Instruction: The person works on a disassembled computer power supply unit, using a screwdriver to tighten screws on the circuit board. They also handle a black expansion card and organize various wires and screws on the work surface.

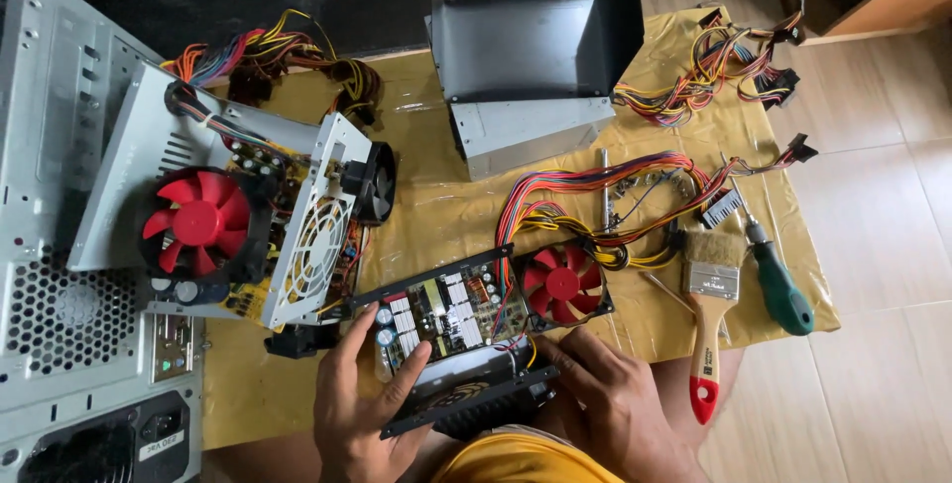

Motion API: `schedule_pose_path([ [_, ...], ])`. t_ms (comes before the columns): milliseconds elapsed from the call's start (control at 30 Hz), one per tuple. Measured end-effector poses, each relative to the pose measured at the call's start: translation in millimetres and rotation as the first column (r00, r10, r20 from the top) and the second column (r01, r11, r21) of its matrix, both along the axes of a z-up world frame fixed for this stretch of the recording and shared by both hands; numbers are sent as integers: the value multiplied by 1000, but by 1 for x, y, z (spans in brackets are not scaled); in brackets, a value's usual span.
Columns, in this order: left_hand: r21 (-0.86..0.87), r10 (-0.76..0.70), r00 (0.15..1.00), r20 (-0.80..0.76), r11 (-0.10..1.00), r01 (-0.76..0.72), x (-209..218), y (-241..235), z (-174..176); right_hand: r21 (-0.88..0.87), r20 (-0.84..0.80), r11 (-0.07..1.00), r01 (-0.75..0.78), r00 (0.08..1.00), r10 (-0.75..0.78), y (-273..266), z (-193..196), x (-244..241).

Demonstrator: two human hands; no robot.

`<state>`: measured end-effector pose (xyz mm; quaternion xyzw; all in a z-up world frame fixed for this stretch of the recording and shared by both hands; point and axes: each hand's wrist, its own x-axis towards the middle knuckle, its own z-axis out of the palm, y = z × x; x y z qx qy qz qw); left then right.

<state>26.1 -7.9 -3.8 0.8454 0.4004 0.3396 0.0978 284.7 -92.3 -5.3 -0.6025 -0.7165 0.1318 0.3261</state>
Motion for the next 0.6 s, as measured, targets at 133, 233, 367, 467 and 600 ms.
schedule_pose_path([
  [133, -55, -56, 998, -16, 997, 55, -6, 1, -2, 12, -22, 1000, -13, 1000, 13, 2, -3, 4],
  [233, -11, -27, 999, -21, 1000, 27, -2, 0, 3, 16, -18, 1000, -26, 999, 27, 2, -4, 6],
  [367, 3, -22, 1000, -14, 1000, 23, -1, -2, -2, 73, -48, 997, -18, 999, 22, 2, -4, 4],
  [467, 1, -14, 1000, -6, 1000, 14, -3, -3, -5, 75, -43, 997, 11, 999, -7, 4, 6, -1],
  [600, -13, -14, 1000, 4, 1000, 14, -2, -3, -3, 38, 5, 999, 35, 999, -36, 1, 2, -2],
])
